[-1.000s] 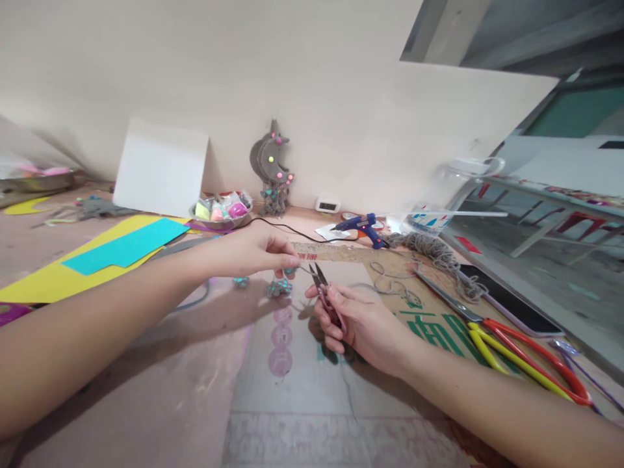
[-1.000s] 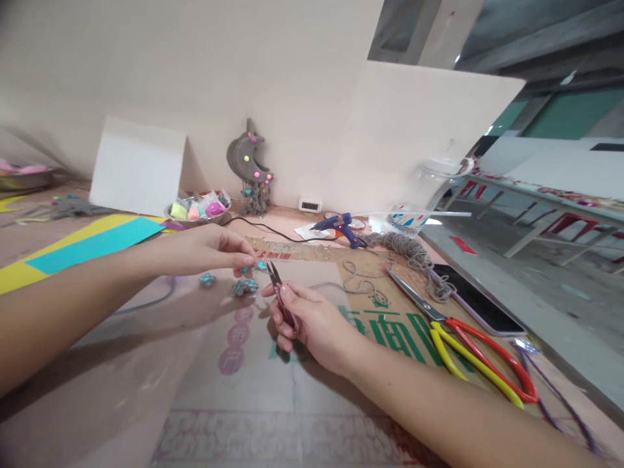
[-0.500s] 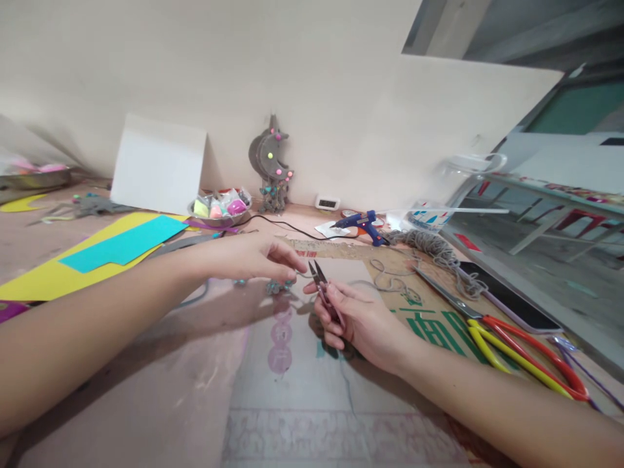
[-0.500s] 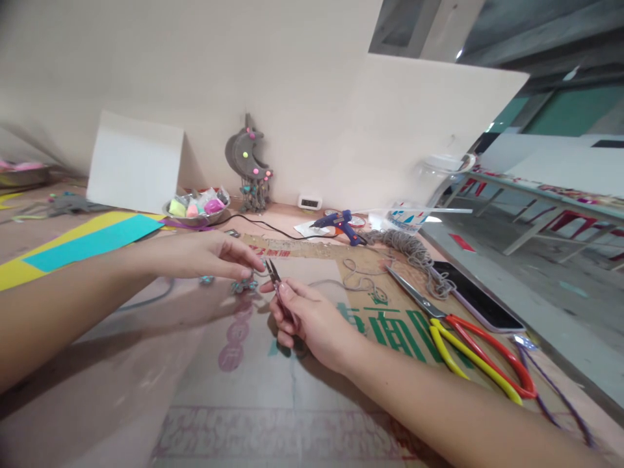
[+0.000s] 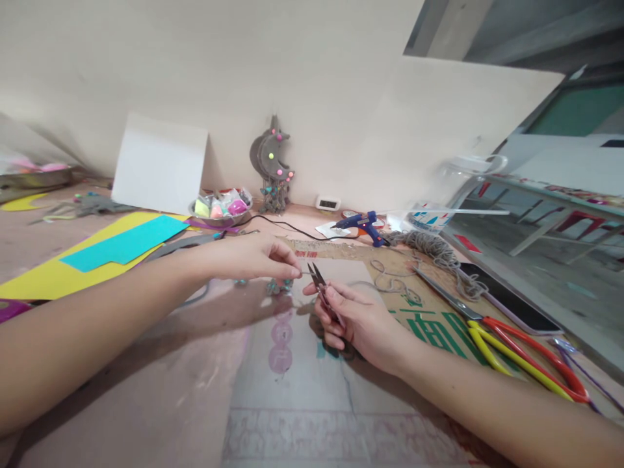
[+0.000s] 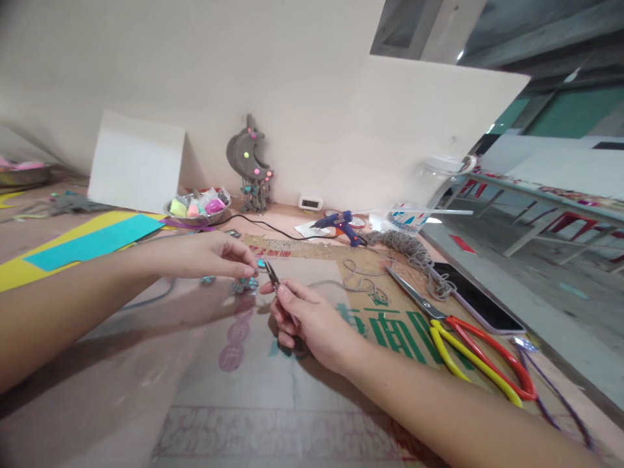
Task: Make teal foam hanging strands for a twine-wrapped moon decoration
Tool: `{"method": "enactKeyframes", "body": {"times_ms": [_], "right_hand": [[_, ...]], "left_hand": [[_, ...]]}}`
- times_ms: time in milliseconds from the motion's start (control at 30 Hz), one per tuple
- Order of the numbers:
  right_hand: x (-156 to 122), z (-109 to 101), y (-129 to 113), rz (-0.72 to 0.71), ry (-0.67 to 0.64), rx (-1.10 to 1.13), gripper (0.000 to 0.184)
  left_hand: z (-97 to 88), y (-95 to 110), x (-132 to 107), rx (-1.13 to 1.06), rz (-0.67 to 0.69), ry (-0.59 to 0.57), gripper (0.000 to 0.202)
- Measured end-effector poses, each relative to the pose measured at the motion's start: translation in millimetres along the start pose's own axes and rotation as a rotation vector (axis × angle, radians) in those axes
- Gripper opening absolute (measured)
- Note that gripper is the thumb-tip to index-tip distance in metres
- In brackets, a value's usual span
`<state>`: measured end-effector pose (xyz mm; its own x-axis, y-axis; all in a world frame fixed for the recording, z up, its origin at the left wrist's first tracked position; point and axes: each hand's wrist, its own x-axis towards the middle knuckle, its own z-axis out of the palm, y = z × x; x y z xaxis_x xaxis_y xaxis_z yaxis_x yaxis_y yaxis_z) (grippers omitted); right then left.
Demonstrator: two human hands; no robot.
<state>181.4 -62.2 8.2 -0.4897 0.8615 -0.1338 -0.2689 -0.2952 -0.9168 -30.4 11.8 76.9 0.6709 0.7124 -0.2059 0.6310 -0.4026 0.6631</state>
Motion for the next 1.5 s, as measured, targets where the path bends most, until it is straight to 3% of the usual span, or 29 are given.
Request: {"method": "enactKeyframes", "body": {"times_ms": [467,733,1000,1167,1500], "right_hand": [[0,-1,0,0.012,0.009,0.028,0.021],[0,2,-2,0.021,0.051,0.039,0.022],[0,2,-1,0.017,0.051,0.003,0.023],[0,0,0,0.021,0.032,-0.002,0.022],[0,1,0,0.017,0.02,-0.02,0.022]], "left_hand": [[0.9,-7,3,0.004,0.043,-0.034,0.036],[6.1,-8,6,-0.247,0.126,-0.18,0.028],[13.8,-10,11,-0.203,0.136,-0.128,0.04],[19.0,-12,14,-0.15,0.146,-0.051,0.034],[21.3,-15,16,-0.198,0.112,-0.04,0.037]]}}
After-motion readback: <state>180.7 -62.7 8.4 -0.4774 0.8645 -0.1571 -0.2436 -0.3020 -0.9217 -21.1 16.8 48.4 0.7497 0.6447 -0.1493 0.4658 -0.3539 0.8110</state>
